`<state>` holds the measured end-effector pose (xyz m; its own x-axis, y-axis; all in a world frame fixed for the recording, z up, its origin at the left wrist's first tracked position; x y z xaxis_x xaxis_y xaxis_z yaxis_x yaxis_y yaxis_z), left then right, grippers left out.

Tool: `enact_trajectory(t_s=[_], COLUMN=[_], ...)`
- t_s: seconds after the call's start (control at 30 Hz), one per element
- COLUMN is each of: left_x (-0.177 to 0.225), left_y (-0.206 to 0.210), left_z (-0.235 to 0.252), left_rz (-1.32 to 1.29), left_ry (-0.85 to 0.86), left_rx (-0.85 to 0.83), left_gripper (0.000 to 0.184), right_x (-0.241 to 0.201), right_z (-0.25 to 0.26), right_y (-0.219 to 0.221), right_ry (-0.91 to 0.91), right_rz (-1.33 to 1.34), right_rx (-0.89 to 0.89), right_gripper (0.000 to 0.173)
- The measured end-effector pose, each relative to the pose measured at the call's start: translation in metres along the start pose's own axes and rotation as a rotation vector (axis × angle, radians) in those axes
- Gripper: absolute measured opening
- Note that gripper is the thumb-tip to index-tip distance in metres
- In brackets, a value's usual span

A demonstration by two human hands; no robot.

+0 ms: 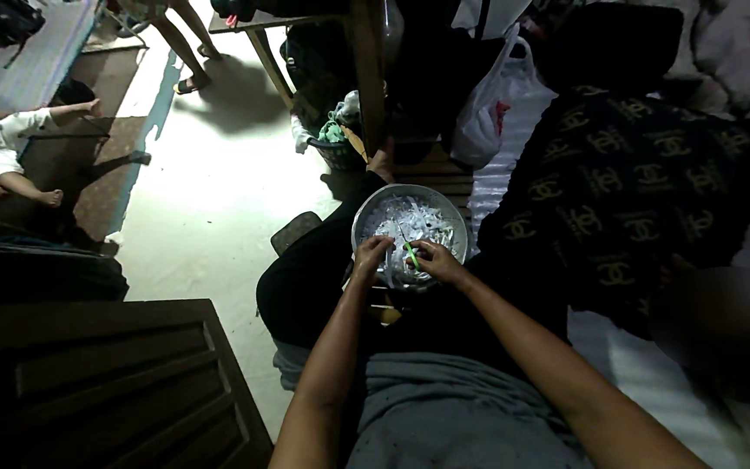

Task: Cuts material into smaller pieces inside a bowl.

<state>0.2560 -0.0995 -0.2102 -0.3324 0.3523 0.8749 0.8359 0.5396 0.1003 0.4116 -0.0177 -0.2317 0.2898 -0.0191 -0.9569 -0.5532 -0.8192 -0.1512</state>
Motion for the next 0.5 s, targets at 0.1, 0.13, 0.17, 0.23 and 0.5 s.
enact_trajectory(t_s=[0.1, 0.13, 0.17, 0.23, 0.5], left_x=[0.0006, 0.0011, 0.0017, 0.0006, -0.0023], left_y=[-0.0009, -0.0011, -0.0011, -0.0013, 0.0001], left_z=[-0.0003, -0.0005, -0.0007, -0.0001, 0.0009], left_rz=[-0.019, -0.016, -0.006, 0.005, 0.051], left_ry=[-0.009, -0.006, 0.000, 0.017, 0.011], left_rx=[0.006, 0.008, 0.010, 0.006, -0.034], left_gripper=[0.011, 0.011, 0.012, 0.012, 0.013], right_x=[0.0027, 0.0033, 0.0033, 0.0015, 0.0034], right_z=[0.0007, 0.0008, 0.0007, 0.0001, 0.0011], right_y=[0.0014, 0.0025, 0.0034, 0.0040, 0.0026], right_ry=[-0.005, -0.004, -0.003, -0.007, -0.006], right_rz=[-0.088, -0.115, -0.130, -0.129, -0.111], right_rx=[-0.066, -0.083, -0.092, -0.091, -0.071], right_gripper=[0.046, 0.049, 0.051, 0.052, 0.050])
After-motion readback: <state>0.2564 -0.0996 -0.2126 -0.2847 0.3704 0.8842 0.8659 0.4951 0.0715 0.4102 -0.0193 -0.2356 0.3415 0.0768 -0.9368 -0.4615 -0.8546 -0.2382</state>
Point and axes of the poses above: each hand's wrist, its own z-axis towards the middle knuckle, its own y-axis out of the palm, x = y × z, the point moved 4 cm from there along z, towards the middle knuckle, and after that the axes turned 3 degrees about -y, right-handed, at the moved point
